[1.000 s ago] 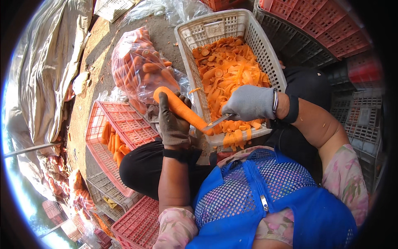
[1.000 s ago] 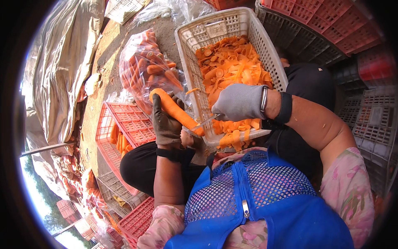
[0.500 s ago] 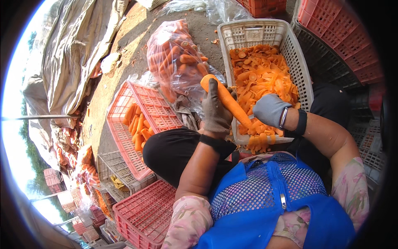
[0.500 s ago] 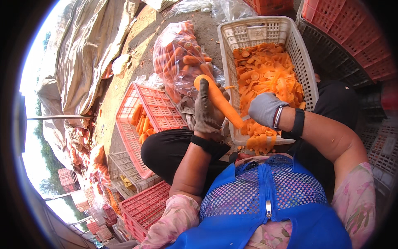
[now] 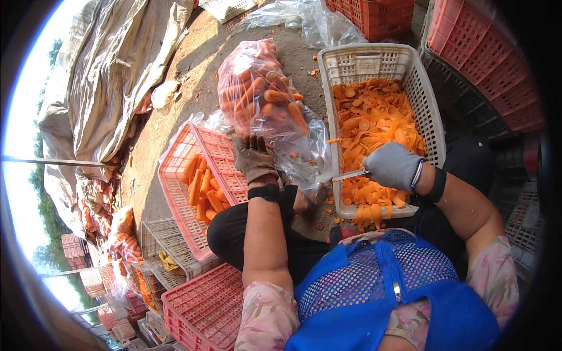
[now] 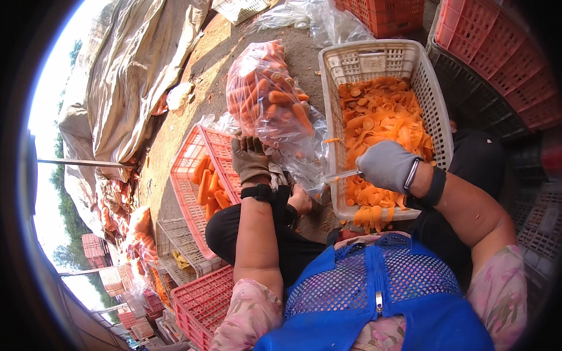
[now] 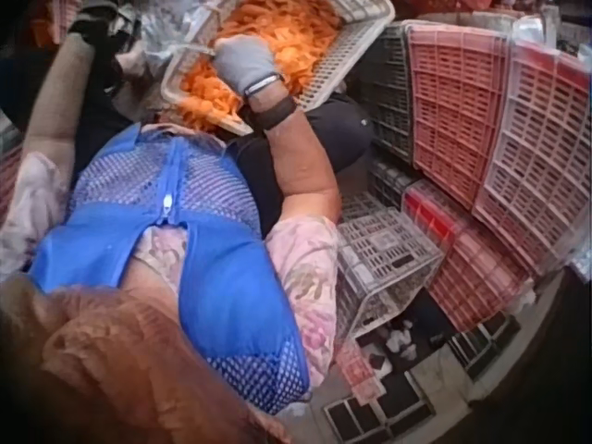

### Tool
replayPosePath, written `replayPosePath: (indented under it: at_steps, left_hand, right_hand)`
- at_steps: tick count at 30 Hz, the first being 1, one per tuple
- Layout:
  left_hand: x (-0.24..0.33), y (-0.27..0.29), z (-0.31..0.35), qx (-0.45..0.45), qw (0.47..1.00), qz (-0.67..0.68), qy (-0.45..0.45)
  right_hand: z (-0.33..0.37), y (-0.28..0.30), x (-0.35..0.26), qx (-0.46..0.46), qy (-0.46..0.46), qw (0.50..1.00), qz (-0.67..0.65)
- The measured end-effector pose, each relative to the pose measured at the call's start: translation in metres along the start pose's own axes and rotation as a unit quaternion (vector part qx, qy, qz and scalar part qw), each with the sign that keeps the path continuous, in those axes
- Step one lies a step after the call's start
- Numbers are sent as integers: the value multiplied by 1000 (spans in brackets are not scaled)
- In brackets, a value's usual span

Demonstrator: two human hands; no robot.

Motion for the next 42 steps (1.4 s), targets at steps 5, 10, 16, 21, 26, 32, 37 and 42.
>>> replayPosePath:
  at_steps: [5, 10, 16, 21, 26, 32, 37, 42]
  left_hand:
    - [-67, 118, -29, 175, 963, -203, 29]
    - [-128, 207, -32, 309, 814, -455, 188]
    - [-170, 225, -132, 67, 471, -878, 46]
    - [-253, 163, -88, -49, 335, -936, 97]
    - [-238, 113, -68, 111, 624, -767, -99]
    - [-255, 97, -115, 59, 622, -775, -100]
    - [-216, 141, -143, -91, 272, -957, -50]
    - [-201, 128, -115, -196, 70, -978, -34]
  right_hand:
    - [18, -3, 6, -36, -16, 999, -32]
    - [44, 3, 3, -71, -8, 996, -54]
    - [56, 25, -11, -107, 61, 990, -62]
    - [62, 9, 0, -157, 15, 984, -81]
    - [70, 13, -1, -156, 9, 984, -89]
    - [73, 1, -4, -136, 23, 986, -98]
    - [61, 9, -5, -106, 34, 989, -96]
    - [42, 8, 8, -56, -10, 994, -94]
Point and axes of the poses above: each hand's wrist, its own z-axis away from the middle knuckle, its own y-axis out of the back of the hand, x = y × z, the point moved 6 cm from there along -z, towards the middle knuckle, and after that the axes turned 3 degrees about z, right-handed, at the moved point
